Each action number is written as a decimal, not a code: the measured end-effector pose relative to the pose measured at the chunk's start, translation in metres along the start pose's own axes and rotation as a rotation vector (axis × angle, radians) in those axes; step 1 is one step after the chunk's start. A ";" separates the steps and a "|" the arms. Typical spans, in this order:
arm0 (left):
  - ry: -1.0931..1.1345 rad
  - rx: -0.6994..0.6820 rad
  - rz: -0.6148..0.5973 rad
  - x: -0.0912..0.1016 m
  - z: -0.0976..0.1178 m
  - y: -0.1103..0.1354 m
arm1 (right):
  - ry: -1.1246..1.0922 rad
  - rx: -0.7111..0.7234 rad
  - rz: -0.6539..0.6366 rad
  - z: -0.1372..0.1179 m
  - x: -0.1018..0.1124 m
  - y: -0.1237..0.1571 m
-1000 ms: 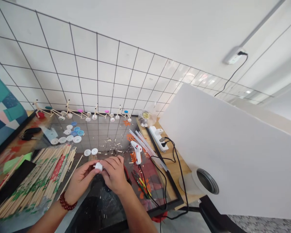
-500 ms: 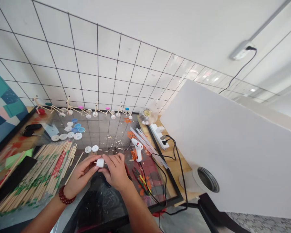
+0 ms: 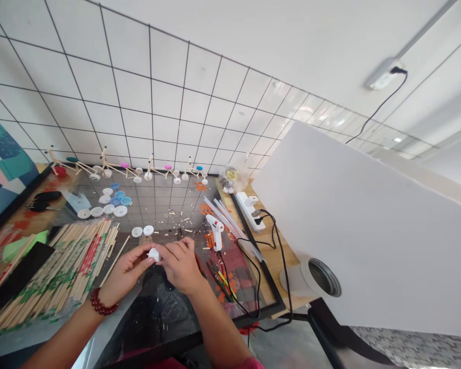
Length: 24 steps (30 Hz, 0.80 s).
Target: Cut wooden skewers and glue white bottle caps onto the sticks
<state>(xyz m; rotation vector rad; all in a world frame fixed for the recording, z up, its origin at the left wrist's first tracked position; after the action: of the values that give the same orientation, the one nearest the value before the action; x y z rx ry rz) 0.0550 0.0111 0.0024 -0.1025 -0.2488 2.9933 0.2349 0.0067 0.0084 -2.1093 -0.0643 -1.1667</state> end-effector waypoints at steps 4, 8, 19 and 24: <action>-0.056 -0.004 0.037 0.000 -0.004 0.000 | -0.031 -0.008 -0.023 0.003 -0.006 0.002; -0.001 0.038 0.024 -0.002 -0.004 0.001 | -0.064 -0.022 -0.022 0.004 -0.009 0.003; 0.331 0.212 0.117 -0.003 -0.003 0.001 | -0.059 -0.012 0.077 0.008 -0.005 0.003; 0.376 0.252 0.107 -0.006 0.000 0.001 | -0.080 0.001 0.085 0.007 -0.007 0.003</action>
<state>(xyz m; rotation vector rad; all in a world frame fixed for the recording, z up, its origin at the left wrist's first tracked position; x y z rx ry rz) 0.0607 0.0093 0.0028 -0.6582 0.1787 2.9986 0.2368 0.0107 -0.0006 -2.1363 -0.0120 -1.0326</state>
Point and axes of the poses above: each hand's wrist, its own y-axis away from the middle knuckle, its own x-axis out of the back of the hand, z = x × y, the point moved 1 cm from there along -y, towards the middle knuckle, and after that the axes turned 7 degrees about -x, right-handed, at the moved point
